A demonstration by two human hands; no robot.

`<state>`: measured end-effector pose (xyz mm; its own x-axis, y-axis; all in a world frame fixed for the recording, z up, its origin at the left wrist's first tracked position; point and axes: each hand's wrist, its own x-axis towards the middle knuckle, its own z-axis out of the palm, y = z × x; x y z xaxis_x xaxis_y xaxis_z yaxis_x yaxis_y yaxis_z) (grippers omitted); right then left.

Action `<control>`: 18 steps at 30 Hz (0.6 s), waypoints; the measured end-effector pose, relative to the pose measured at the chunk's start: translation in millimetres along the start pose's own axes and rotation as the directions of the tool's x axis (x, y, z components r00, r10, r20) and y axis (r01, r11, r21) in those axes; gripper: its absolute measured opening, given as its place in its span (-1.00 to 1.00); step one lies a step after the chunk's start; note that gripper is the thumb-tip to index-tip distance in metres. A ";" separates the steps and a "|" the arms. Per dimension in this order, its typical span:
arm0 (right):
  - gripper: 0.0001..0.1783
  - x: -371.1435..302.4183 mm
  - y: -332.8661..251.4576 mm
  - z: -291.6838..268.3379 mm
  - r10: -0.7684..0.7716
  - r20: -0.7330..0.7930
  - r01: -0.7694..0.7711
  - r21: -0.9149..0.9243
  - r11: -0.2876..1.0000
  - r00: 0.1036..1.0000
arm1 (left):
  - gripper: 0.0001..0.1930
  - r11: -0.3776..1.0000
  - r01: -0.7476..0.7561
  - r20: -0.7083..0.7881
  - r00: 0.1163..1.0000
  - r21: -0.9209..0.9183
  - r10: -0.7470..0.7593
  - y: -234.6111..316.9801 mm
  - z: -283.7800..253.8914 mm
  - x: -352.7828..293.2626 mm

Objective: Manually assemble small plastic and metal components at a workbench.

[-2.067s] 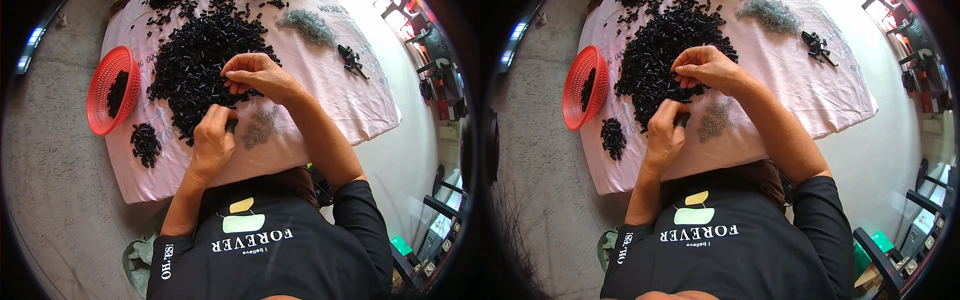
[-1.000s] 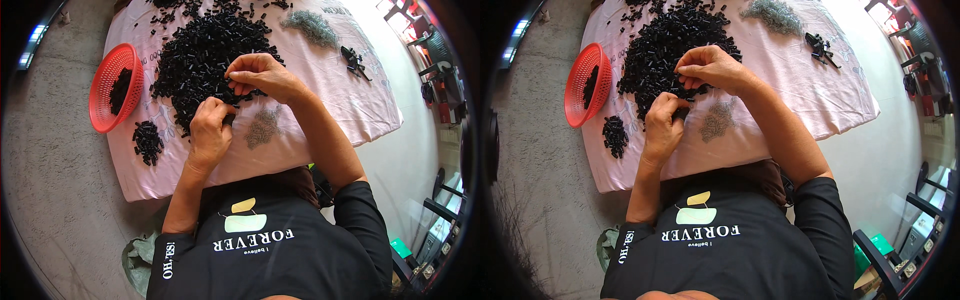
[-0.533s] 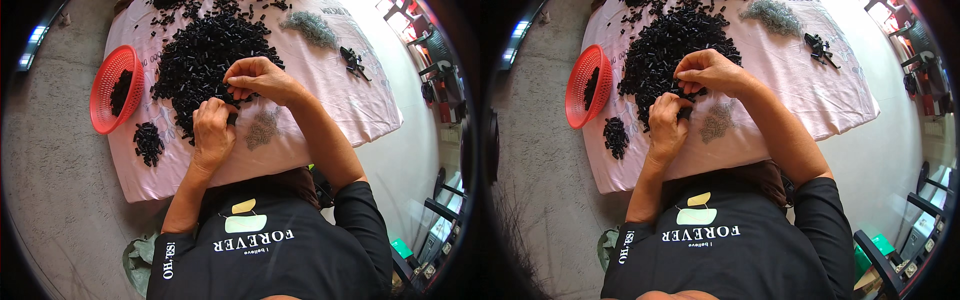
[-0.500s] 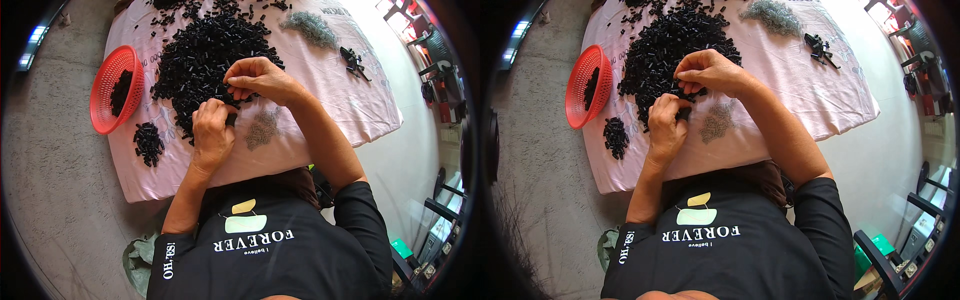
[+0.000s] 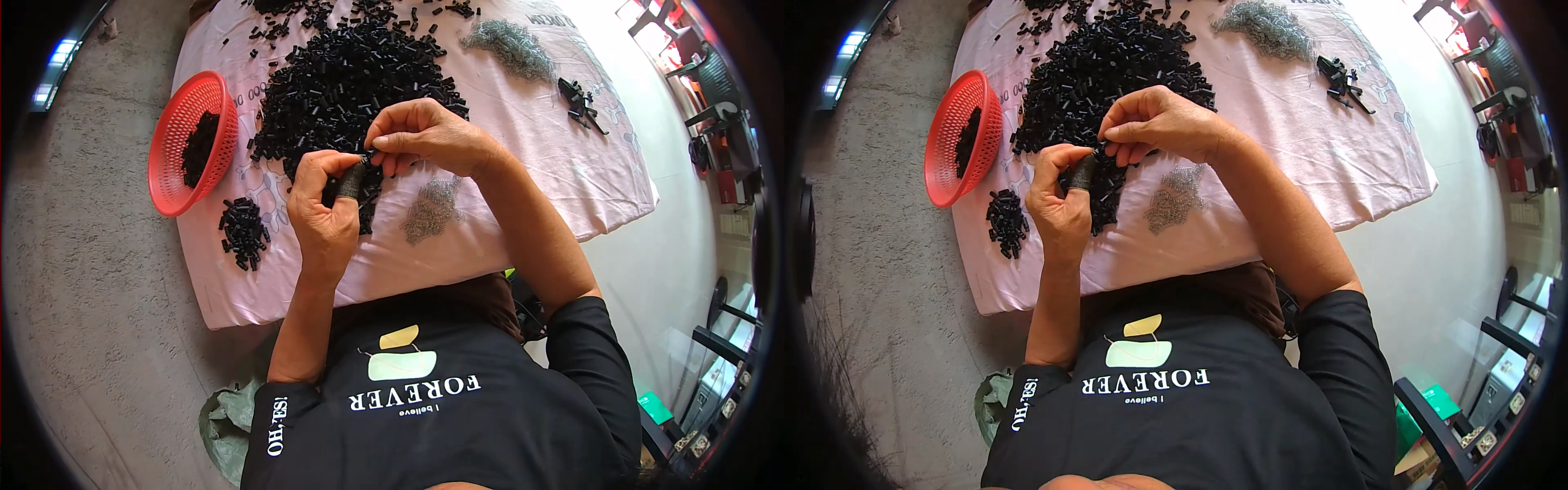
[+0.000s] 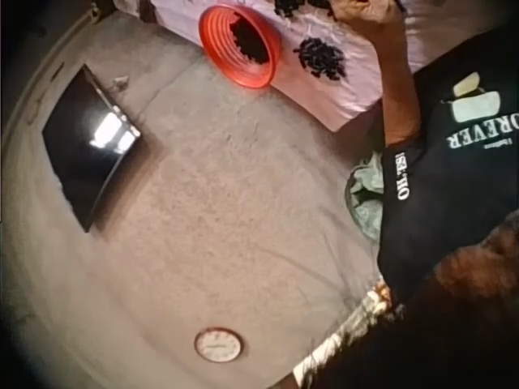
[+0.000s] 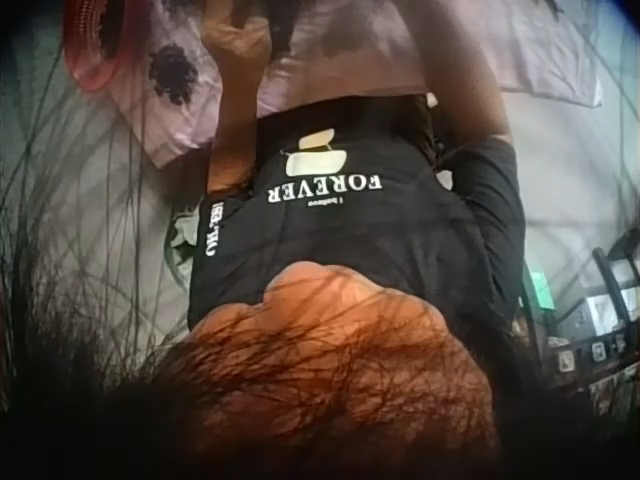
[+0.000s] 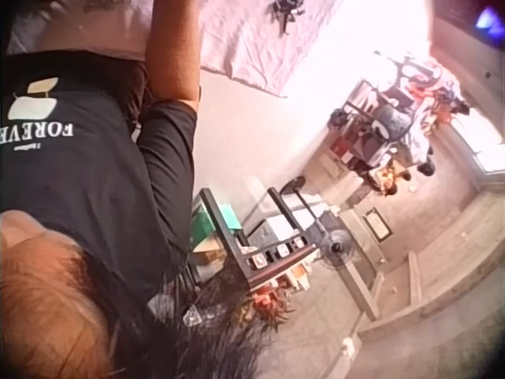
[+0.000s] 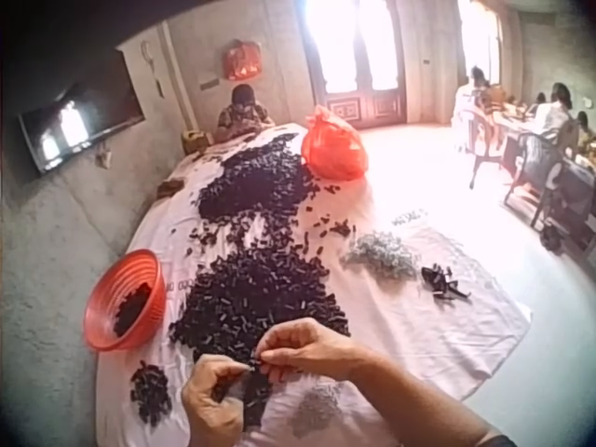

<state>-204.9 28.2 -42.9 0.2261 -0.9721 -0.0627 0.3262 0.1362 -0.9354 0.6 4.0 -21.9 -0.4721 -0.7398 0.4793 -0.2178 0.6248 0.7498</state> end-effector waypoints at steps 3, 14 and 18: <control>-0.83 -0.1 1.7 0.1 -0.010 0.040 0.010 -0.003 1.000 0.999 | -0.63 1.000 0.012 0.032 0.999 -0.012 -0.012 0.0 1.2 -0.8; -0.83 -0.7 2.5 0.0 -0.029 0.084 0.030 -0.002 1.000 0.996 | -0.69 0.993 0.101 -0.011 0.995 -0.059 -0.102 -0.2 2.5 0.5; -0.84 -0.4 2.1 0.2 -0.040 0.091 0.041 -0.005 0.999 0.995 | -0.70 0.999 0.054 0.027 0.998 -0.005 -0.054 -1.3 -3.6 4.4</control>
<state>-204.1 28.9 -44.7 0.2956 -0.9553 0.0070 0.3302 0.0953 -0.9391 1.8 -1.0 -19.1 -0.4828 -0.7652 0.4258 -0.2388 0.5829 0.7767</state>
